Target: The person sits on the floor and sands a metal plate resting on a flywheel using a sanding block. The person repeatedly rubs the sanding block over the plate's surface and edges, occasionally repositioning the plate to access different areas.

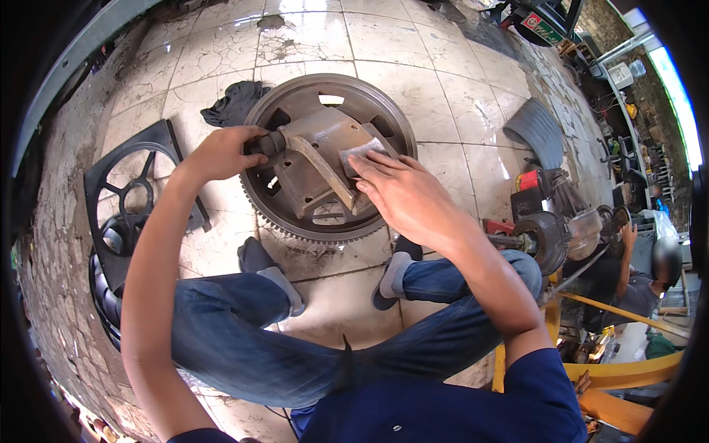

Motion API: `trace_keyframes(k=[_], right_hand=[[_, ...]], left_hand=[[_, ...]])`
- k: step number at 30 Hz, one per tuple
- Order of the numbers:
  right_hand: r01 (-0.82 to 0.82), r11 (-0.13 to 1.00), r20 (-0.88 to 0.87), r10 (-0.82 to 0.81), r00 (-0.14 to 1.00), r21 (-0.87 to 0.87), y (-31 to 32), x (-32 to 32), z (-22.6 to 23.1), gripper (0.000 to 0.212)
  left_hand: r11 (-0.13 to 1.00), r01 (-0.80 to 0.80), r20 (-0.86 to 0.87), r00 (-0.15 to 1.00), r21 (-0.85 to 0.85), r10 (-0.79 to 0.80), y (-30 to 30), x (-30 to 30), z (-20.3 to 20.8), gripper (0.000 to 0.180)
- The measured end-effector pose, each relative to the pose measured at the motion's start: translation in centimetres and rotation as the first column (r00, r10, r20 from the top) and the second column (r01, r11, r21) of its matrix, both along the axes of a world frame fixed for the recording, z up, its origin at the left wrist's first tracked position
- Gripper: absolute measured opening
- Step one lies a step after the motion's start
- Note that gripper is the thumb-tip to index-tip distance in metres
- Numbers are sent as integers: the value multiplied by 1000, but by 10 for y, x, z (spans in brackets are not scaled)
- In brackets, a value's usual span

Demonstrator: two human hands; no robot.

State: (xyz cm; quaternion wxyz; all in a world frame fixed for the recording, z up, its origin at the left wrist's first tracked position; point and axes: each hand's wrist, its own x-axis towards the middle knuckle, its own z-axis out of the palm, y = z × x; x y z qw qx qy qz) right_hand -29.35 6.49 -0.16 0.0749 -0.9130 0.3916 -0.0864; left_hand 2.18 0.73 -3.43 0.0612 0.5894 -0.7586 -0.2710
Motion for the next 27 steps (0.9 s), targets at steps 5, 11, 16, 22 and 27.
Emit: trace_keyframes(k=[5, 11, 16, 22, 27], right_hand=[[-18, 997, 70, 23, 997, -76, -27, 4, -19, 40], [-9, 996, -1, 10, 1000, 84, -6, 0, 3, 41], [21, 999, 67, -19, 998, -26, -18, 8, -23, 42], [50, 999, 73, -50, 996, 4, -17, 5, -32, 46], [73, 996, 102, -79, 992, 54, -16, 8, -30, 46]], left_hand=[[999, 39, -20, 999, -10, -40, -6, -4, -2, 54], [999, 47, -1, 999, -24, -47, -4, 5, -7, 53], [994, 107, 15, 994, -17, -106, -8, -1, -5, 55], [987, 83, 118, 991, -134, -68, -6, -9, -9, 63], [967, 91, 255, 966, -239, -28, -3, -19, -16, 56]])
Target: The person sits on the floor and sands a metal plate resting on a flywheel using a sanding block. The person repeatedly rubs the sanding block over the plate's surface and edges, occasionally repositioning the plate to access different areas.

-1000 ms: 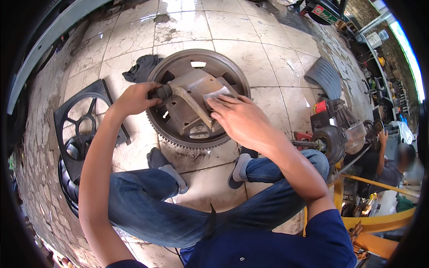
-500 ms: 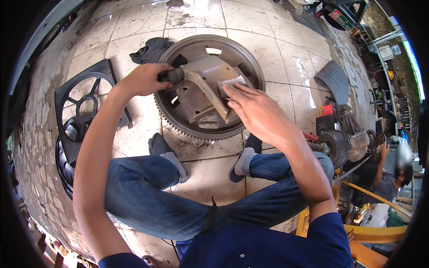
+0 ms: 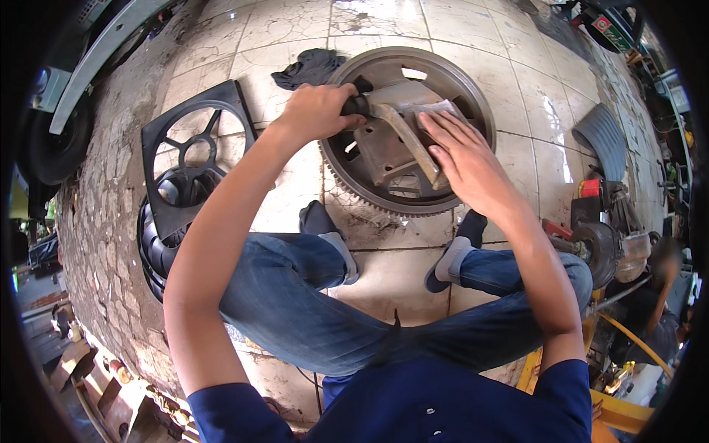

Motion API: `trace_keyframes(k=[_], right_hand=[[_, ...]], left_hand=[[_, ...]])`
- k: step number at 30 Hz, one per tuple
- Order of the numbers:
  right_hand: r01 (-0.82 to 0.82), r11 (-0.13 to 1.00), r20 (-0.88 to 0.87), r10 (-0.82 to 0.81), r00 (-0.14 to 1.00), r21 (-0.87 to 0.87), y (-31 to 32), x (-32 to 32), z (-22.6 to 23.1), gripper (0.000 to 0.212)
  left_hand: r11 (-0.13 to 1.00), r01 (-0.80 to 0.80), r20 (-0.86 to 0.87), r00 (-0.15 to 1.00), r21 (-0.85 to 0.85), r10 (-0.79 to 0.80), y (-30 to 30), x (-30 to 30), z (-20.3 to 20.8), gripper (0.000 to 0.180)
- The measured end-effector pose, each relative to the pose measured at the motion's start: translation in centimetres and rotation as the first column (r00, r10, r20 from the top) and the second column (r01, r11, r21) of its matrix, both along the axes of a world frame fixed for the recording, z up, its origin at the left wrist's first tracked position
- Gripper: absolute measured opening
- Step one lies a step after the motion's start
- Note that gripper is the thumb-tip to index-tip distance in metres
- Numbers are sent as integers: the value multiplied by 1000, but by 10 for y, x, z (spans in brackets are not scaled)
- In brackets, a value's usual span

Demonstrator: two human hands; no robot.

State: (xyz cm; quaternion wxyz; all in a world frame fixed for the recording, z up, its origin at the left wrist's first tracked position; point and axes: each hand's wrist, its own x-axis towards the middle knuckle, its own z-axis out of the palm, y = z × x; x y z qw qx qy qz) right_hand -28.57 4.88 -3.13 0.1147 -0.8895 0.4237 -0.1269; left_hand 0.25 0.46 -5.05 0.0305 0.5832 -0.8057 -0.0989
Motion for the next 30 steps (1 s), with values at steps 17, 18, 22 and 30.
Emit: trace_keyframes(k=[17, 18, 22, 30], right_hand=[[21, 997, 86, -15, 996, -74, 2, -2, -12, 39], [15, 995, 98, -5, 995, -97, 2, -2, -12, 39], [34, 989, 138, -14, 990, -147, 8, -2, -20, 37], [51, 986, -11, -53, 999, -161, 30, -6, -10, 40]], left_hand=[[939, 120, -201, 978, 323, -56, 1, 25, 21, 70], [957, 144, -214, 973, 250, -91, 0, 28, 18, 68], [966, 201, -253, 955, 165, -155, 2, 21, 21, 63], [974, 184, -234, 961, 130, -150, 1, 21, 22, 66]])
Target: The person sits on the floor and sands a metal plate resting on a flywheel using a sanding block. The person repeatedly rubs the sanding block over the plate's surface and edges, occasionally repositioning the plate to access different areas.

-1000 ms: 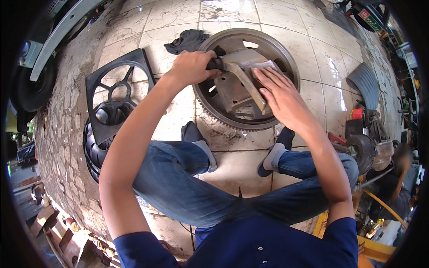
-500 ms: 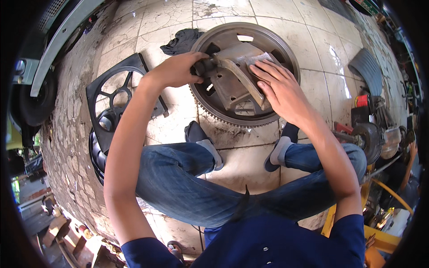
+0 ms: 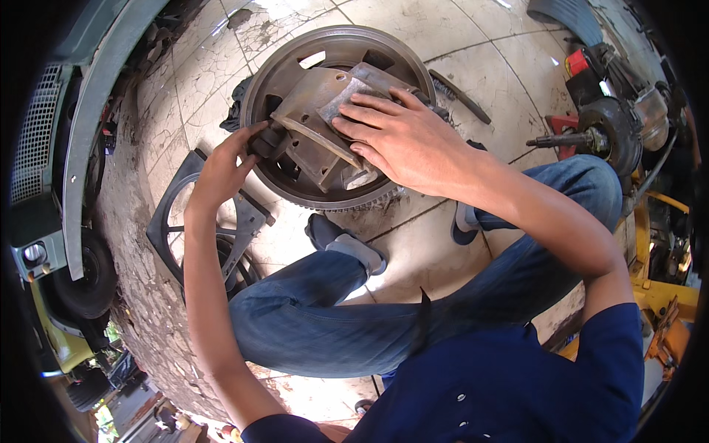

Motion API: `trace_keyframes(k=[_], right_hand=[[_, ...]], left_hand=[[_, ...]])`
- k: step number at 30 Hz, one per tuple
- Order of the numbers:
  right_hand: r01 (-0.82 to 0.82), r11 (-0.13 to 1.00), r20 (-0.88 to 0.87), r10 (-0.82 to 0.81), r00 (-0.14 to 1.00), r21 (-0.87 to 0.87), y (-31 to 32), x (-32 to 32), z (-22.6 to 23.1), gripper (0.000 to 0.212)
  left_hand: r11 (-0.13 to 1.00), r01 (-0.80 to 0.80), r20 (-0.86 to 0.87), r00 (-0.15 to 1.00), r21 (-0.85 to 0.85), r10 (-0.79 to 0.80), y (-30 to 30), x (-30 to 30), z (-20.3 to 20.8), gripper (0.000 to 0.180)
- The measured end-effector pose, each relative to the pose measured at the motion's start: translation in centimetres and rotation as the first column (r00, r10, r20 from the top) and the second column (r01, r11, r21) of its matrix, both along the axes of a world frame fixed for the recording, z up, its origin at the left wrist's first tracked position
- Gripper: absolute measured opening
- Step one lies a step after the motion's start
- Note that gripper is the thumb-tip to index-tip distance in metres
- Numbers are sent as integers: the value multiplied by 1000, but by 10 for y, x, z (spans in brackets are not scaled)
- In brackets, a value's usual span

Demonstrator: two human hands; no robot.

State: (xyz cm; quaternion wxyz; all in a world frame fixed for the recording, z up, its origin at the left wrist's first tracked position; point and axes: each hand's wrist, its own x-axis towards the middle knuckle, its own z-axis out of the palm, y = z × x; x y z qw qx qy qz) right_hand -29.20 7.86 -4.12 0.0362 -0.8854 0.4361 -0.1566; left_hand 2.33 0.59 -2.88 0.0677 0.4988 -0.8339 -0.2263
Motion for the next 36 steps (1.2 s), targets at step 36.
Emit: trace_keyframes(k=[36], right_hand=[[-73, 997, -171, 79, 982, 40, 2, -20, 34, 56]], left_hand=[[993, -116, 140, 984, 18, 112, 3, 7, 11, 50]])
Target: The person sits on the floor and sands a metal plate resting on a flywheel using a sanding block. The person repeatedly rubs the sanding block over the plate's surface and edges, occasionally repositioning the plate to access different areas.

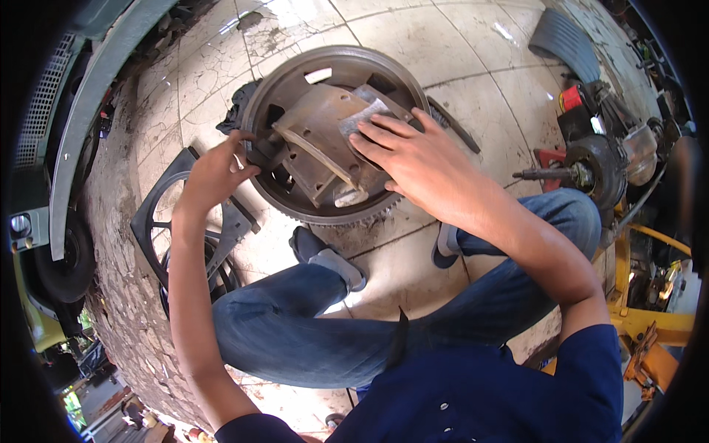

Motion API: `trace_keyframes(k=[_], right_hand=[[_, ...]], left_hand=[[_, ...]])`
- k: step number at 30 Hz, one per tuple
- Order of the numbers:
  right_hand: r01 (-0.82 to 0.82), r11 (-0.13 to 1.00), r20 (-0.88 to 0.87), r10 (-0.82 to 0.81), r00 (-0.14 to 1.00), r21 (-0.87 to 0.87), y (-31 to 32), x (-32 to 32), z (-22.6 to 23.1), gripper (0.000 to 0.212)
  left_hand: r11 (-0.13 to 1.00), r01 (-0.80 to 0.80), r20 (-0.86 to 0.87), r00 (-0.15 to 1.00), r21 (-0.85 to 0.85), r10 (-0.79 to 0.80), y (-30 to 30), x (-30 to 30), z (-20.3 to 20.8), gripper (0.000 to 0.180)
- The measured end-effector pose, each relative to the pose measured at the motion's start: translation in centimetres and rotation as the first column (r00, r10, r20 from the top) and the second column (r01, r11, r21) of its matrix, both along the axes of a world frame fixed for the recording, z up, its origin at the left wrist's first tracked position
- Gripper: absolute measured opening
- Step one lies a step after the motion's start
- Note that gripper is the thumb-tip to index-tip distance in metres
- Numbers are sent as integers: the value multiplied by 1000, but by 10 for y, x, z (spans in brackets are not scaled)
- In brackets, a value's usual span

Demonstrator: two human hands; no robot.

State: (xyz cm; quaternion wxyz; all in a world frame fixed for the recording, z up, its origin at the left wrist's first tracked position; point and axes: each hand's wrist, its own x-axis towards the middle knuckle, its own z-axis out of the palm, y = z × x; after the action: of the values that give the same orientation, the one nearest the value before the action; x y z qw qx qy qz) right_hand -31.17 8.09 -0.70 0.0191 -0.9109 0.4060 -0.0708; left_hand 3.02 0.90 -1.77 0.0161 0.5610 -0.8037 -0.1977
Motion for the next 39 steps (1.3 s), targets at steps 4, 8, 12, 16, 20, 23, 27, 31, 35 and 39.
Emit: trace_keyframes(k=[4, 8, 12, 16, 20, 23, 27, 31, 35, 39], right_hand=[[11, 998, 36, -13, 999, 61, -5, -3, -6, 63], [-3, 995, 51, -2, 999, 97, -7, -3, -4, 61], [11, 998, 41, -14, 999, 55, -5, 1, -10, 56], [11, 997, 18, -13, 1000, 79, -6, 0, -9, 59], [4, 991, 98, -18, 995, 136, -18, -3, -13, 73], [3, 991, 95, -16, 995, 135, -18, 1, -14, 77], [5, 984, 42, -13, 999, 176, -16, 3, -6, 79], [2, 982, 54, -12, 998, 189, -16, 0, -8, 78], [-5, 984, 80, -10, 997, 176, -14, -1, -12, 76], [4, 982, 51, -14, 999, 188, -9, -1, -4, 75]], left_hand=[[994, 52, -65, 996, -101, -59, -2, -9, 2, 46], [991, 125, -112, 985, -56, -131, 0, -4, -4, 48], [994, 86, -92, 992, -66, -92, -1, -5, -6, 50], [990, 104, -132, 984, -96, -116, -3, -3, -7, 50], [995, 92, -106, 990, -50, -97, -5, -5, -4, 49], [982, 137, -52, 988, -126, -145, -3, -1, -8, 50], [920, 284, 66, 959, -271, -276, 1, -5, -8, 53], [884, 349, 114, 937, -311, -330, -4, -10, -9, 52], [902, 348, 99, 937, -256, -334, -6, -11, -4, 50], [924, 315, 105, 949, -215, -299, -4, -7, -6, 50]])
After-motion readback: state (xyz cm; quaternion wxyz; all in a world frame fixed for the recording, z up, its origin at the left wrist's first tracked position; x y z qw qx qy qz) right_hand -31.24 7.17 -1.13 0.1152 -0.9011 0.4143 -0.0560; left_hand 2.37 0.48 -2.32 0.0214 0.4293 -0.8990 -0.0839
